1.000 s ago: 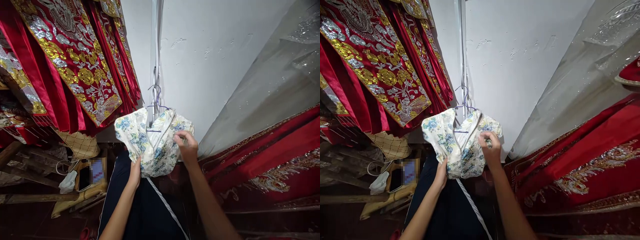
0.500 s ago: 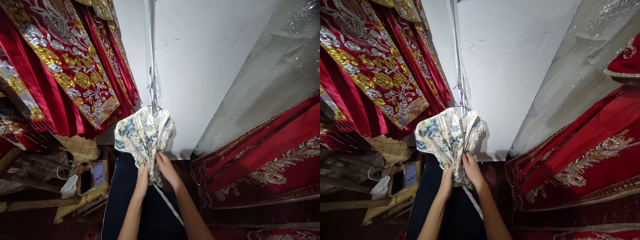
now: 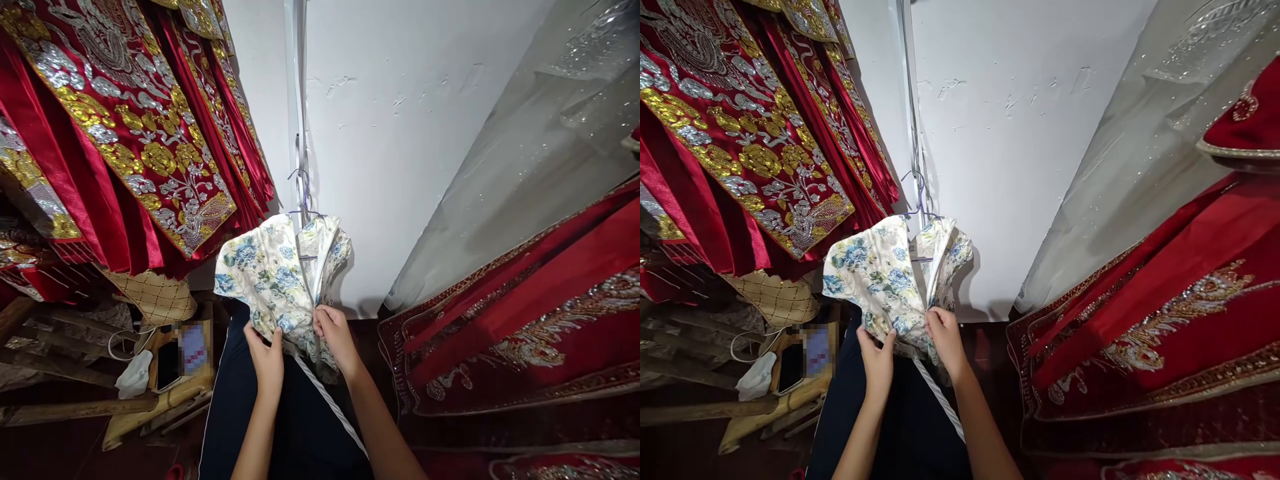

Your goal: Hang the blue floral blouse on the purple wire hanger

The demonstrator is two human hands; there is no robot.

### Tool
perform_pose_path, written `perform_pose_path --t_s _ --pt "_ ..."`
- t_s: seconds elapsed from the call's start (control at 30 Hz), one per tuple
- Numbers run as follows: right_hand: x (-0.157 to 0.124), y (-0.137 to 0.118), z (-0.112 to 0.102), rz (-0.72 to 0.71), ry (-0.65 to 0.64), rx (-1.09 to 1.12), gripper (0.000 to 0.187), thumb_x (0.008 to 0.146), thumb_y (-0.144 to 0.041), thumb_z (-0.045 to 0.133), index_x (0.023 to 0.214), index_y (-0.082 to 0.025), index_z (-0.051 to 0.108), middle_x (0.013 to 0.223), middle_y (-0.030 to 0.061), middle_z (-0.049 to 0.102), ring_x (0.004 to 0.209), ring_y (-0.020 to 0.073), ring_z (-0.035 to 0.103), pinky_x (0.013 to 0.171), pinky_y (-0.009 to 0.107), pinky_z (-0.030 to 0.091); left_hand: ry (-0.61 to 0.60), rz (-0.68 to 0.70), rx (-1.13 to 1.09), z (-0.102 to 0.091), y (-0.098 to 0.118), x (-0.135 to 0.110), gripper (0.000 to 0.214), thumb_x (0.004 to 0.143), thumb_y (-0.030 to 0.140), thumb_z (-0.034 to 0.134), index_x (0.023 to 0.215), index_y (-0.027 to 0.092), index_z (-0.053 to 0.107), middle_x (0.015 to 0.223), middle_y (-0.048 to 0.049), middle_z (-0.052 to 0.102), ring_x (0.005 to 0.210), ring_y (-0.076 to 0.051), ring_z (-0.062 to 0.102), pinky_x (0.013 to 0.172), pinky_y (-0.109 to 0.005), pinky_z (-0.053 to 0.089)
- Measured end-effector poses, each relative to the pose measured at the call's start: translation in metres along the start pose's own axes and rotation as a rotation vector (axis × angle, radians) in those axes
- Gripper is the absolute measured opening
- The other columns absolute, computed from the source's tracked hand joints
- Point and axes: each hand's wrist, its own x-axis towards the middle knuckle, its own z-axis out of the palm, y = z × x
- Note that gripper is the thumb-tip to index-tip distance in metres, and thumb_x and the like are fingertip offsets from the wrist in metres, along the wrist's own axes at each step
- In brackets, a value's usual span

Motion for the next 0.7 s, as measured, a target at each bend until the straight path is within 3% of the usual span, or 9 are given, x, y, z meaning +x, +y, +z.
perform_pose_path --t_s 0.07,0.1,0.17,0.27,0.33,0.43,0.53,0.7 --pt "-0.002 -0.006 -0.002 -0.017 0.01 -0.01 0.024 0.083 -0.026 0.048 0.06 -0.02 0.043 0.048 -0.0071 0.036 0.045 0.0078 0.031 0.048 0.024 0.022 0.104 0.182 0.134 -0.002 0.004 -0.003 0.07 0.083 0.035 0.07 0.143 0.02 0.036 0.143 -0.0175 0.043 0.13 -0.03 0.047 0.109 -0.046 0.04" --pt "-0.003 -0.008 -0.001 -0.015 -0.003 -0.019 0.024 0.083 -0.025 0.048 0.06 -0.02 0.044 0.047 -0.0071 0.036 0.044 0.0078 0.032 0.048 0.024 0.022 0.085 0.264 0.174 -0.001 0.008 -0.004 0.066 0.084 0.033 0.069 0.141 0.02 0.038 0.141 -0.0167 0.043 0.129 -0.029 0.047 0.108 -0.045 0.04" --pt "-0.006 -0.013 0.003 0.002 -0.072 -0.059 0.023 0.083 -0.024 0.047 0.06 -0.019 0.049 0.044 -0.0067 0.039 0.042 0.008 0.035 0.047 0.023 0.025 -0.123 0.359 0.212 0.003 0.016 -0.006 0.045 0.088 0.029 0.063 0.13 0.022 0.049 0.13 -0.0124 0.052 0.121 -0.026 0.052 0.102 -0.04 0.043" --pt "-0.011 -0.018 0.011 0.036 -0.208 -0.122 0.022 0.083 -0.021 0.047 0.064 -0.017 0.058 0.042 -0.0045 0.048 0.042 0.0094 0.043 0.05 0.023 0.032 -0.468 0.32 0.229 0.012 0.025 -0.005 0.008 0.093 0.022 0.051 0.098 0.021 0.057 0.092 -0.0039 0.061 0.09 -0.02 0.06 0.08 -0.03 0.047" --pt "-0.013 -0.021 0.011 0.06 -0.268 -0.126 0.021 0.082 -0.02 0.047 0.067 -0.017 0.061 0.044 -0.0031 0.053 0.043 0.0098 0.046 0.05 0.022 0.034 -0.506 0.285 0.231 0.016 0.027 -0.003 0.01 0.093 0.019 0.047 0.084 0.02 0.051 0.076 -0.0003 0.055 0.074 -0.017 0.056 0.069 -0.027 0.043" --pt "-0.005 -0.032 0.001 0.097 -0.274 -0.116 0.021 0.083 -0.022 0.048 0.07 -0.017 0.063 0.044 -0.0031 0.054 0.04 0.0088 0.042 0.045 0.022 0.029 -0.521 0.322 0.253 0.02 0.027 -0.004 0.016 0.096 0.022 0.045 0.081 0.021 0.048 0.075 0.0 0.055 0.071 -0.016 0.054 0.067 -0.027 0.04" --pt "0.022 -0.063 -0.012 0.055 -0.182 -0.091 0.021 0.085 -0.028 0.053 0.073 -0.016 0.066 0.045 -0.0029 0.054 0.038 0.0077 0.038 0.042 0.022 0.026 -0.541 0.403 0.339 0.021 0.026 -0.008 0.018 0.099 0.025 0.041 0.082 0.021 0.047 0.079 -0.0017 0.054 0.074 -0.017 0.053 0.069 -0.027 0.039" --pt "0.077 -0.154 -0.007 -0.168 -0.045 0.037 0.02 0.082 -0.029 0.058 0.072 -0.013 0.065 0.048 -0.0023 0.055 0.04 0.0055 0.037 0.041 0.019 0.026 -0.609 0.479 0.492 0.02 0.024 0.002 0.018 0.098 0.023 0.039 0.082 0.021 0.045 0.08 -0.003 0.054 0.072 -0.018 0.053 0.067 -0.027 0.038"
